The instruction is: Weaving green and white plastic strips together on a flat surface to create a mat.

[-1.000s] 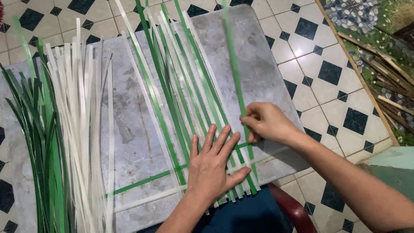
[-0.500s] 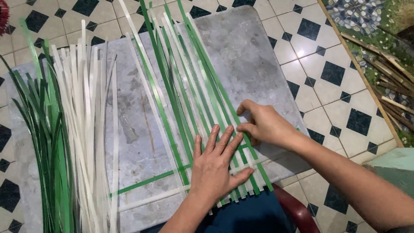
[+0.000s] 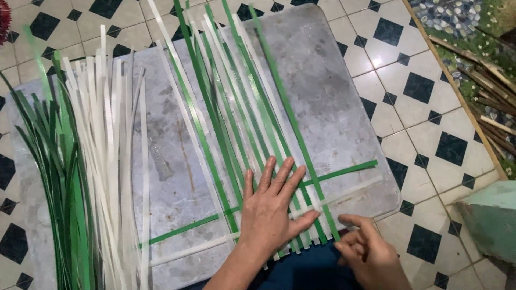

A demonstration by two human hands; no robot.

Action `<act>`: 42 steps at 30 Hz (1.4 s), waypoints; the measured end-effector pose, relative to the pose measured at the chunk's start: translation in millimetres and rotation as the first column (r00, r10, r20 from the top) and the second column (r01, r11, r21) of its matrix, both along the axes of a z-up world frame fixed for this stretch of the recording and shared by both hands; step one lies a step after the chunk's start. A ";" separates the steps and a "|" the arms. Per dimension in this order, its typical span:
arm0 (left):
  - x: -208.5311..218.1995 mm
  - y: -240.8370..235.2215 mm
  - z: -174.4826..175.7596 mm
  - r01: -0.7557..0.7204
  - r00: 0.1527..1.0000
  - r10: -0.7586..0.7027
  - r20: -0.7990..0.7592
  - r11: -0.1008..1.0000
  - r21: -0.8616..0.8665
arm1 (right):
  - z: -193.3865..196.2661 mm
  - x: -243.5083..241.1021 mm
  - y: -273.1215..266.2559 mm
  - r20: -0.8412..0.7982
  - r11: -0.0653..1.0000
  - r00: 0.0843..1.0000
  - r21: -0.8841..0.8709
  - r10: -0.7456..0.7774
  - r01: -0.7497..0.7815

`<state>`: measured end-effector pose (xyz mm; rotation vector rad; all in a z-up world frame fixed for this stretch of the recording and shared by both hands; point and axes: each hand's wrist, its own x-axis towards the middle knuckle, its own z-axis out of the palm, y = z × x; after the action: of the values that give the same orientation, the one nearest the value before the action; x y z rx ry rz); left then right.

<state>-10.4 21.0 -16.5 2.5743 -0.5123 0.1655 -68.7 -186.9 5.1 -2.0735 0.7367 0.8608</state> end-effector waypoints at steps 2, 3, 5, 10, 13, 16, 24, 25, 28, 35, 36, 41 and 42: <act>-0.3 -0.6 -0.3 -0.002 1.000 0.002 0.005 1.000 0.009 | -12.4 -8.6 1.8 0.110 0.978 0.975 0.105 -0.191 0.180; -0.6 -0.8 -1.1 -0.003 1.000 0.003 0.015 1.000 0.028 | -16.0 -9.5 0.8 0.127 0.989 0.982 0.071 -0.141 0.133; -0.3 0.1 -0.8 -0.011 1.000 0.010 0.029 0.999 0.052 | -22.9 -11.5 0.5 0.147 0.996 0.986 0.042 -0.085 0.079; -0.3 0.2 1.8 0.001 1.000 -0.001 0.000 1.000 0.021 | -36.1 -25.1 -1.1 0.515 0.974 0.830 -0.175 0.213 -0.141; -0.6 -0.2 1.5 -0.012 0.999 0.010 0.039 0.998 0.064 | -32.2 -24.3 1.6 0.515 0.972 0.828 -0.185 0.221 -0.144; -0.8 -0.4 -0.5 -0.008 0.999 0.005 0.046 0.997 0.071 | -36.8 -29.0 -1.2 0.550 0.980 0.811 -0.133 0.199 -0.150; -0.6 -0.5 0.0 -0.005 0.999 0.004 0.044 1.000 0.010 | -38.9 -30.5 1.0 0.565 0.968 0.787 -0.190 0.246 -0.166; -0.6 -0.5 0.1 0.000 1.000 0.000 0.031 1.000 0.002 | -39.6 -30.9 0.7 0.588 0.974 0.777 -0.150 0.224 -0.167; -0.4 -0.6 1.6 0.004 1.000 -0.004 0.027 1.000 0.001 | -49.0 -29.1 -6.6 0.572 0.950 0.759 -0.209 0.310 -0.230; -1.2 -0.3 -1.7 0.007 0.999 -0.009 0.036 0.998 0.066 | -49.1 -25.0 -10.8 0.584 0.933 0.728 -0.222 0.359 -0.282; -1.4 -0.2 -1.6 0.006 0.999 -0.009 0.037 0.997 0.075 | -49.2 -24.9 -11.7 0.544 0.931 0.755 -0.225 0.366 -0.289; -1.1 -1.0 -0.8 0.009 1.000 -0.010 0.026 0.999 0.036 | -51.3 -22.0 -16.6 0.526 0.913 0.747 -0.210 0.406 -0.349; -1.0 -0.9 0.0 0.005 0.999 -0.006 0.044 0.999 0.038 | -50.4 -21.4 -16.4 0.506 0.917 0.766 -0.192 0.398 -0.349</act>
<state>-11.4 20.1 -16.5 2.6104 -0.5435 0.2124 -90.1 -203.4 -45.3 -2.4267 0.0469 0.3997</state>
